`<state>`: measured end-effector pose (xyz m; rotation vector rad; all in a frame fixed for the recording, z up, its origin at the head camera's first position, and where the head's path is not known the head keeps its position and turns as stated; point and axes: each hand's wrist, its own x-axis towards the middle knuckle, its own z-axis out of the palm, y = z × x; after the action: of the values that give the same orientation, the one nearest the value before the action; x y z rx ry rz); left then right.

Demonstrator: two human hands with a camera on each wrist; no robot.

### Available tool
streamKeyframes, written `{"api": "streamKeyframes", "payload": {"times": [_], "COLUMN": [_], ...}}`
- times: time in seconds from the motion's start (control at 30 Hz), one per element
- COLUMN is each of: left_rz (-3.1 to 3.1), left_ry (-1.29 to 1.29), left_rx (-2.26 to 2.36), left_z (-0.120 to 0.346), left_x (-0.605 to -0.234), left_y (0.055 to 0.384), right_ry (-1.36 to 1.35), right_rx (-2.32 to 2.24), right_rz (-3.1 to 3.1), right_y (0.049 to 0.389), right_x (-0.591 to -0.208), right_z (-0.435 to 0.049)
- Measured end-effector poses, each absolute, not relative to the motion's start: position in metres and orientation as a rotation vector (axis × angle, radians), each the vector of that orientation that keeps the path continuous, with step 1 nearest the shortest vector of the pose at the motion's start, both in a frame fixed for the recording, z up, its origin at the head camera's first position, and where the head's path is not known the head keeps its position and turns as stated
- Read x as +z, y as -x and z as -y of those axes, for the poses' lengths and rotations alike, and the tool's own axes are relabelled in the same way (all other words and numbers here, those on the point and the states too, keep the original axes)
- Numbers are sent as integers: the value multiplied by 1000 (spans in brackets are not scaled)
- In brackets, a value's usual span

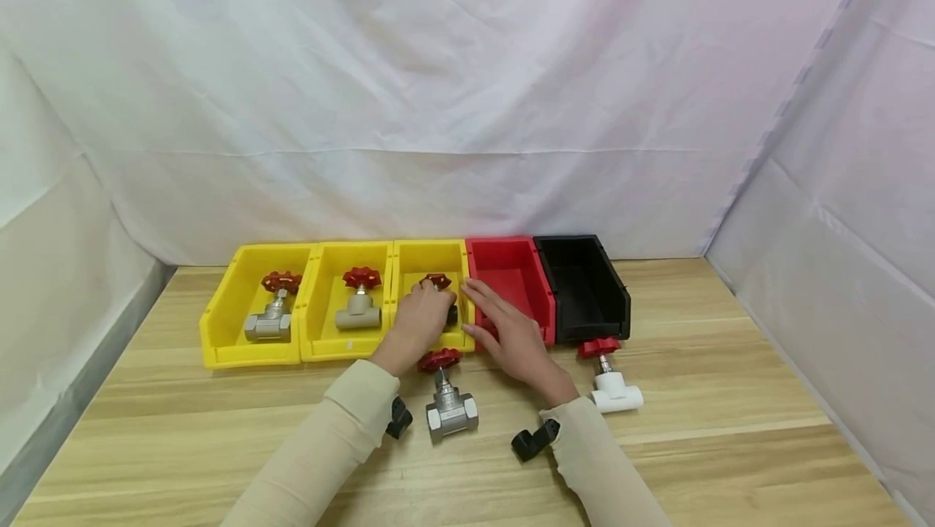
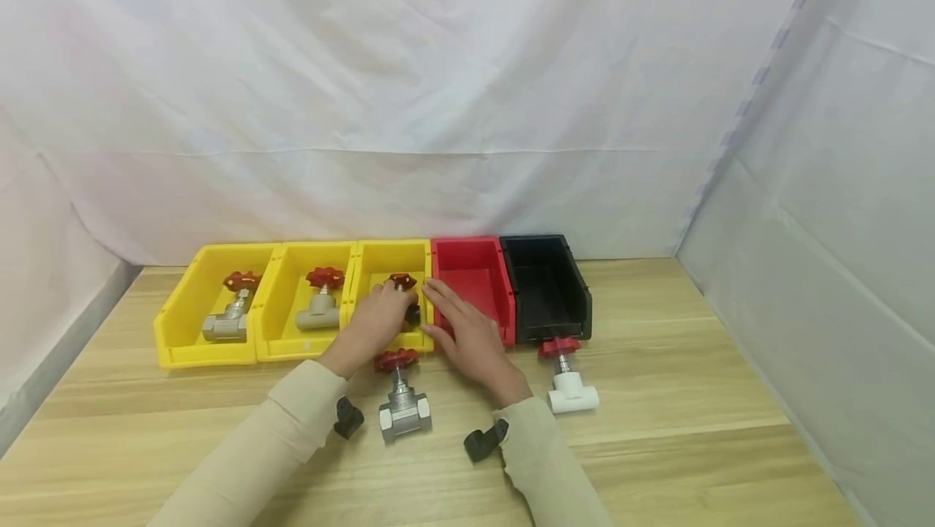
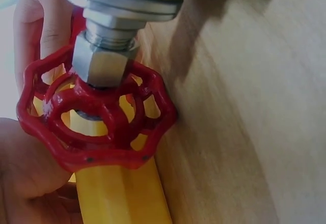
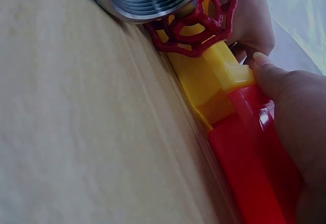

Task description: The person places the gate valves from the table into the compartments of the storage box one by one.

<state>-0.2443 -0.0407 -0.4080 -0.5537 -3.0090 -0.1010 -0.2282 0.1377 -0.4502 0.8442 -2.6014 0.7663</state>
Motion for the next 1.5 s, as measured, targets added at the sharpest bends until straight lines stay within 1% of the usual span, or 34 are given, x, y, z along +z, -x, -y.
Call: {"api": "streamKeyframes", "payload": {"times": [0.27,0.57,0.73,0.9,1.1,1.3,1.5], "left_rz": [2945,2796,2718,2649,2547,2490,2550], "left_ry": [554,622,632,604,627,673,656], "left_rx": [-124,-295,-359,-414,-491,-541,-610], "left_z": [41,59,76,98,119,127,128], "left_x": [-403,-383,-381,-388,-403,-419,-427], "left_y": [234,195,180,173,172,174,173], "right_ry": [-856,-841,-834,-830,-818,-818,-815], "right_rx": [767,780,767,763,778,784,767], "right_rz": [2598,2602,2615,2637,2633,2630,2650], "right_y": [228,228,229,229,228,228,228], "right_x": [-449,-447,-447,-449,-449,-450,-451], "right_z": [-139,-138,-137,-138,-139,-140,-138]}}
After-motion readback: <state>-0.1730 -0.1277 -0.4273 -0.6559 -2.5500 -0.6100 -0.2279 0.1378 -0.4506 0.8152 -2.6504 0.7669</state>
